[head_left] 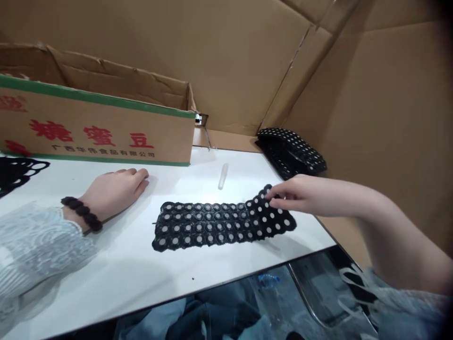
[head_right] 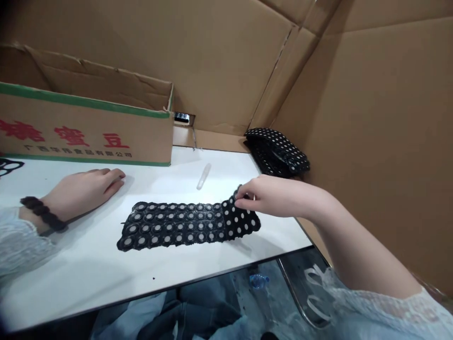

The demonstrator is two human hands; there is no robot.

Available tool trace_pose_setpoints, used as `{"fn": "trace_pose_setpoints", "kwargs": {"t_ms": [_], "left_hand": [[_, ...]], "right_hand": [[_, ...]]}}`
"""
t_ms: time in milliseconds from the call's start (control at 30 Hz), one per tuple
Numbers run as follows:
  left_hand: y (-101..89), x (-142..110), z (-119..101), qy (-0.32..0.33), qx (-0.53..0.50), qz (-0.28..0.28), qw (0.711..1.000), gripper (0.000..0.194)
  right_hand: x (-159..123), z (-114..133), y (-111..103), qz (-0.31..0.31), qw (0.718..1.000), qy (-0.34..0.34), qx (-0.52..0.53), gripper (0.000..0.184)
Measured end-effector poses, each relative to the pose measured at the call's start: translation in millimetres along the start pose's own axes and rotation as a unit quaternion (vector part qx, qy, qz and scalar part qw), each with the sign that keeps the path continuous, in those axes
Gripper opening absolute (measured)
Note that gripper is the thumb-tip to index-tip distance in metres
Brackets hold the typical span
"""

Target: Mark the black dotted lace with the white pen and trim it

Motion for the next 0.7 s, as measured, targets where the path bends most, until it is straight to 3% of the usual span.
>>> {"fn": "trace_pose_setpoints", "kwargs": {"t_ms": [67,133,267,400,467,533,633,700], "left_hand": [[-4.7,-2,-3,-0.007,-0.034,-0.008,0.999,0.036],[-10.9,-3,-8,0.003,-0.091,-0.011,0.996,0.034],[-20.4,-6,-22,0.089,-0.22,0.009,0.971,0.027],[-19.4,-7,-28,0.169,-0.299,0.066,0.937,0.023],[-17.7,-7,-29,0.203,-0.32,0.096,0.92,0.023],[-16.3,-7,-28,0.224,-0.334,0.112,0.909,0.026],[-14.5,-7,-27,0.227,-0.347,0.116,0.902,0.029],[-13.4,-6,-27,0.225,-0.351,0.114,0.902,0.028]], "right_hand": [[2,-11,0,-0.018,0.989,0.111,-0.094,0.036],[12,-16,-2,-0.073,0.971,0.149,-0.174,0.039],[49,-19,13,-0.113,0.978,0.034,-0.174,0.03],[93,-21,50,-0.137,0.963,-0.042,-0.229,0.044],[112,-21,69,-0.111,0.959,-0.072,-0.25,0.042],[127,-22,84,-0.059,0.956,-0.095,-0.27,0.028],[140,-24,89,-0.039,0.945,-0.143,-0.29,0.02],[141,-24,83,-0.06,0.936,-0.182,-0.297,0.017]]}}
Point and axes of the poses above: each hand's wrist, its own x-axis towards the middle knuckle, its own y-axis out of the palm, z = x × y, the point moved 2 cm from there along x, towards the middle knuckle, and after that the axes turned 7 degrees about x, right-handed, at the moved point
